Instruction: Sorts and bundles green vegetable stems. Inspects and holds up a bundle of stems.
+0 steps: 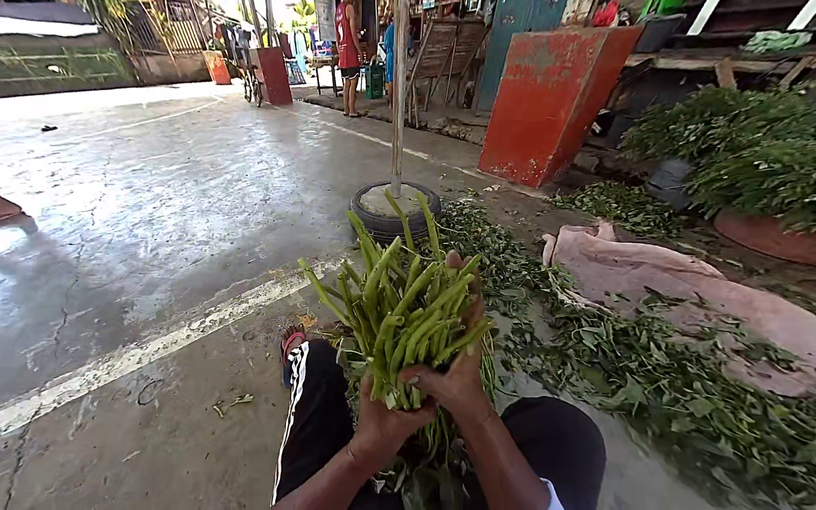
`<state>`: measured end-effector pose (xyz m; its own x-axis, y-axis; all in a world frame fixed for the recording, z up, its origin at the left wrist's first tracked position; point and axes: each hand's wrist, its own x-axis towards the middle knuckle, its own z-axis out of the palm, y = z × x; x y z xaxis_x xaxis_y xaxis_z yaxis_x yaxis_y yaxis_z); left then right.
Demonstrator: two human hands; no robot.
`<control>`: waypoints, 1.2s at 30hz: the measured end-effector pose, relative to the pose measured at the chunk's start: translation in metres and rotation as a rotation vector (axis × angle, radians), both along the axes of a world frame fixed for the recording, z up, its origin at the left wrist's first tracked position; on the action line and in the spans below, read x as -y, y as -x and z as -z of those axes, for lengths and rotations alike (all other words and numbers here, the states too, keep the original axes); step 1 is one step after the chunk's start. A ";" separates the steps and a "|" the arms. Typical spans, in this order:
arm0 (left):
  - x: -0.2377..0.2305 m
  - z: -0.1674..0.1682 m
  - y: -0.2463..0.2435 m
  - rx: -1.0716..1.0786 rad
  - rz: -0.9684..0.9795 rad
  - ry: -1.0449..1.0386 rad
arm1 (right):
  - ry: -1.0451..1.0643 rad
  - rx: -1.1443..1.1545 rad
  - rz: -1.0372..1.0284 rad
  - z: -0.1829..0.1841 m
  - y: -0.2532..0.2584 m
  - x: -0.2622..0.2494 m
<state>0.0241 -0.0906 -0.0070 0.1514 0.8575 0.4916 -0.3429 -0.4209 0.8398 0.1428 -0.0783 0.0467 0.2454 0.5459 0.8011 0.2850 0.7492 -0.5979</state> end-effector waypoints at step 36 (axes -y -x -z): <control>-0.008 0.001 0.013 -0.576 0.001 -0.052 | 0.486 -0.066 -0.583 0.022 -0.038 0.050</control>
<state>0.0110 -0.0826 -0.0083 0.4077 0.8342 0.3714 0.1628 -0.4666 0.8693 0.1808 -0.1284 0.0251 -0.1517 0.8894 0.4312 -0.1238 0.4158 -0.9010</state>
